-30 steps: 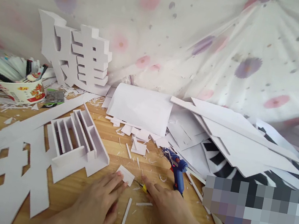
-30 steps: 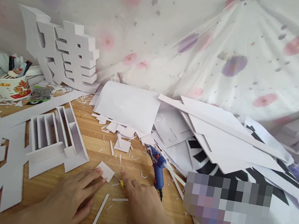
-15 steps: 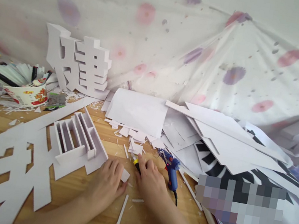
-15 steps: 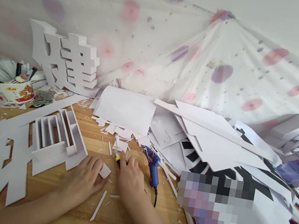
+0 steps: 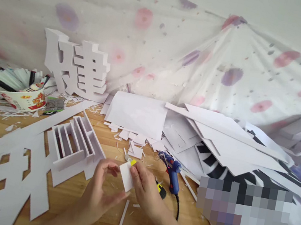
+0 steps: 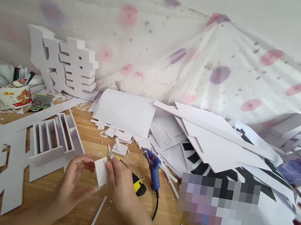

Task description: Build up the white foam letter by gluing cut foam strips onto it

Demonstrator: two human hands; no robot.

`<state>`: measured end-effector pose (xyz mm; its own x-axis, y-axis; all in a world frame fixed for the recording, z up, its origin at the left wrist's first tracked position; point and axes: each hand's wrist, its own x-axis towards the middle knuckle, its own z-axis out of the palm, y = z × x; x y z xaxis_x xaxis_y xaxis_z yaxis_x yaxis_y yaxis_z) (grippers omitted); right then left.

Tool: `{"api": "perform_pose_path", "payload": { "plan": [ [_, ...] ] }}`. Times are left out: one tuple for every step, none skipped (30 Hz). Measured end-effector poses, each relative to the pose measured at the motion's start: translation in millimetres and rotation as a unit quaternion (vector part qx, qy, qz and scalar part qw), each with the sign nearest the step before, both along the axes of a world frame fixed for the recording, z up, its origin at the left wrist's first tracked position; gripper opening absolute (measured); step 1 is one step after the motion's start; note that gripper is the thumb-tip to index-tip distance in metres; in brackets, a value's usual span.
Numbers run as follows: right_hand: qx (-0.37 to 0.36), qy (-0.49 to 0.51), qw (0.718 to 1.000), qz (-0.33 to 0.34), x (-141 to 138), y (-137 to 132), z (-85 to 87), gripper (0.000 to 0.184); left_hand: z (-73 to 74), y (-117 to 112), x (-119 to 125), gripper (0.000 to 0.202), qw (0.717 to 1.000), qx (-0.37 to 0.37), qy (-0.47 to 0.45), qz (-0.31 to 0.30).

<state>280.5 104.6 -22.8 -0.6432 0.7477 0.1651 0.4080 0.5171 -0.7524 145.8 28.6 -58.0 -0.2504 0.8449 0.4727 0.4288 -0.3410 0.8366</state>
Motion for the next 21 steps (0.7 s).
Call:
{"api": "perform_pose_path", "payload": {
  "plan": [
    [-0.003, 0.01, 1.0, 0.0, -0.9, -1.0, -0.8, 0.031, 0.7, -0.2, 0.8, 0.033, 0.996, -0.057, -0.054, -0.029],
    [-0.01, 0.019, 1.0, 0.002, -2.0, -2.1, -1.8, 0.031, 1.4, -0.3, 1.6, 0.025, 0.987, -0.114, -0.101, -0.058],
    [-0.023, 0.028, 0.999, 0.006, -3.4, -3.3, -3.2, 0.032, 2.1, -0.2, 2.5, 0.023, 0.974, -0.16, -0.14, -0.078],
    [-0.044, 0.037, 0.998, 0.011, -4.9, -4.4, -4.9, 0.032, 2.5, 0.0, 3.3, 0.027, 0.962, -0.193, -0.17, -0.088],
    [-0.07, 0.046, 0.996, 0.015, -6.5, -5.5, -6.9, 0.033, 2.5, 0.4, 4.1, 0.031, 0.953, -0.214, -0.194, -0.089],
    [-0.1, 0.059, 0.993, 0.018, -8.0, -6.5, -8.9, 0.034, 2.2, 1.0, 4.9, 0.033, 0.947, -0.226, -0.212, -0.087],
    [-0.133, 0.075, 0.988, 0.021, -9.4, -7.3, -11.0, 0.034, 1.5, 1.5, 5.6, 0.034, 0.942, -0.232, -0.228, -0.086],
    [-0.165, 0.093, 0.982, 0.024, -10.5, -8.0, -13.1, 0.035, 0.7, 2.1, 6.3, 0.035, 0.937, -0.237, -0.241, -0.085],
    [-0.195, 0.11, 0.974, 0.025, -11.3, -8.6, -14.9, 0.035, 0.0, 2.6, 6.9, 0.037, 0.933, -0.241, -0.252, -0.086],
    [-0.217, 0.126, 0.968, 0.024, -11.8, -9.1, -16.7, 0.036, -0.6, 3.1, 7.6, 0.039, 0.929, -0.246, -0.261, -0.089],
    [-0.231, 0.138, 0.963, 0.02, -12.2, -9.5, -18.4, 0.036, -0.9, 3.6, 8.2, 0.041, 0.926, -0.249, -0.269, -0.09],
    [-0.236, 0.145, 0.961, 0.013, -12.4, -10.1, -20.1, 0.036, -0.8, 4.0, 8.7, 0.042, 0.924, -0.252, -0.274, -0.091],
    [-0.237, 0.15, 0.96, 0.006, -12.6, -10.7, -21.9, 0.036, -0.5, 4.4, 9.1, 0.044, 0.922, -0.255, -0.278, -0.092],
    [-0.236, 0.154, 0.96, 0.0, -12.8, -11.4, -23.7, 0.037, 0.2, 4.6, 9.4, 0.045, 0.92, -0.258, -0.28, -0.092],
    [-0.238, 0.158, 0.958, -0.003, -13.1, -12.1, -25.6, 0.037, 1.0, 4.7, 9.5, 0.046, 0.919, -0.26, -0.283, -0.092],
    [-0.242, 0.164, 0.956, -0.005, -13.5, -13.0, -27.3, 0.036, 2.0, 4.7, 9.5, 0.047, 0.917, -0.262, -0.285, -0.092],
    [-0.246, 0.169, 0.955, -0.005, -14.0, -13.7, -28.8, 0.036, 3.1, 4.6, 9.4, 0.048, 0.916, -0.264, -0.288, -0.093],
    [-0.249, 0.172, 0.953, -0.004, -14.4, -14.2, -29.7, 0.036, 4.1, 4.5, 9.2, 0.048, 0.915, -0.264, -0.29, -0.095],
    [-0.25, 0.175, 0.952, -0.002, -14.8, -14.2, -30.1, 0.036, 4.9, 4.4, 9.1, 0.048, 0.914, -0.263, -0.291, -0.098],
    [-0.25, 0.174, 0.952, 0.002, -14.8, -13.7, -29.7, 0.036, 5.5, 4.5, 8.9, 0.047, 0.914, -0.262, -0.292, -0.101],
    [-0.247, 0.168, 0.954, 0.009, -14.4, -12.3, -28.4, 0.036, 5.8, 4.8, 8.8, 0.045, 0.915, -0.26, -0.29, -0.101]
  ]
}}
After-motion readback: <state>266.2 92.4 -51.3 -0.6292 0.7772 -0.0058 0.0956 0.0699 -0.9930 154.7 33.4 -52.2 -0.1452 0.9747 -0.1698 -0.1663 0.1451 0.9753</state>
